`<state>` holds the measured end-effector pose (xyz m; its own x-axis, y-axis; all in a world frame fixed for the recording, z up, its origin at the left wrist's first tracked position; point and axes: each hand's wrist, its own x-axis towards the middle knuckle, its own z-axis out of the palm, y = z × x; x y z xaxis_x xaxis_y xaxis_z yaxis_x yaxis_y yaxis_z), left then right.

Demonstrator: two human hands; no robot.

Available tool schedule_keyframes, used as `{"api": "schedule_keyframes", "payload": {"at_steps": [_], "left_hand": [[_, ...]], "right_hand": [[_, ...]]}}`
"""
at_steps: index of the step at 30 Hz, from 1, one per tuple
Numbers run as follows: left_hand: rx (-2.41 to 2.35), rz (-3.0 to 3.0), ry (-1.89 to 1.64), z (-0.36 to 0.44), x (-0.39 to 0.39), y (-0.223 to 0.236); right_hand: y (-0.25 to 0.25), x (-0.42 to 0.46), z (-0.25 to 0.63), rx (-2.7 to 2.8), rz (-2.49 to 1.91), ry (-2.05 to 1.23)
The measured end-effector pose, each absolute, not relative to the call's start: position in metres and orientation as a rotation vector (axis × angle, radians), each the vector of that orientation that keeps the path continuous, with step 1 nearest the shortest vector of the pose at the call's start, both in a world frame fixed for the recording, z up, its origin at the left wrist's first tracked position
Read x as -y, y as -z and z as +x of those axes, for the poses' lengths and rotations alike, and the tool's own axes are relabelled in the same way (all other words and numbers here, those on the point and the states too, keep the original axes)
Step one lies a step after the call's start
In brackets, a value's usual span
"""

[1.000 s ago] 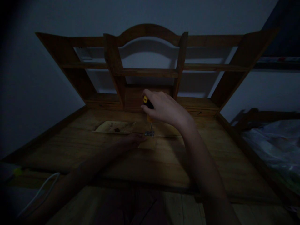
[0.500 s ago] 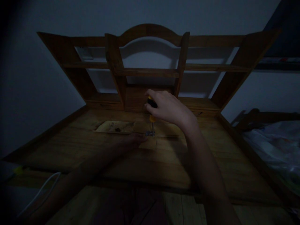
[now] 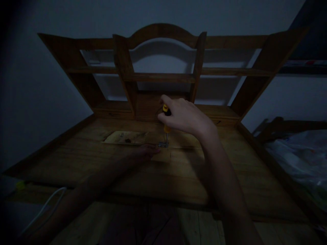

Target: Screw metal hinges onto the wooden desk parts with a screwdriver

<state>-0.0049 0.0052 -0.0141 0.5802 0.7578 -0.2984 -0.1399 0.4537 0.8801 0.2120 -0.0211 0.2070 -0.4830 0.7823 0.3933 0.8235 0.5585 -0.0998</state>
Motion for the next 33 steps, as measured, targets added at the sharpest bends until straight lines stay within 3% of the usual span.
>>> {"api": "schedule_keyframes", "payload": {"at_steps": [7,15,23,33], "left_hand": [[-0.796,0.923,-0.562,-0.005,0.000,0.005],[-0.804,0.911,-0.551,-0.003,0.001,0.000],[-0.773,0.920,-0.573,-0.005,-0.002,0.007],[-0.753,0.909,-0.564,-0.003,0.001,0.002]], "right_hand": [[-0.202,0.014,0.213,2.450,-1.005,0.038],[-0.206,0.019,0.209,2.371,-1.146,0.065],[-0.207,0.020,0.210,2.454,-1.007,-0.045],[-0.207,0.020,0.209,2.345,-1.285,0.156]]}}
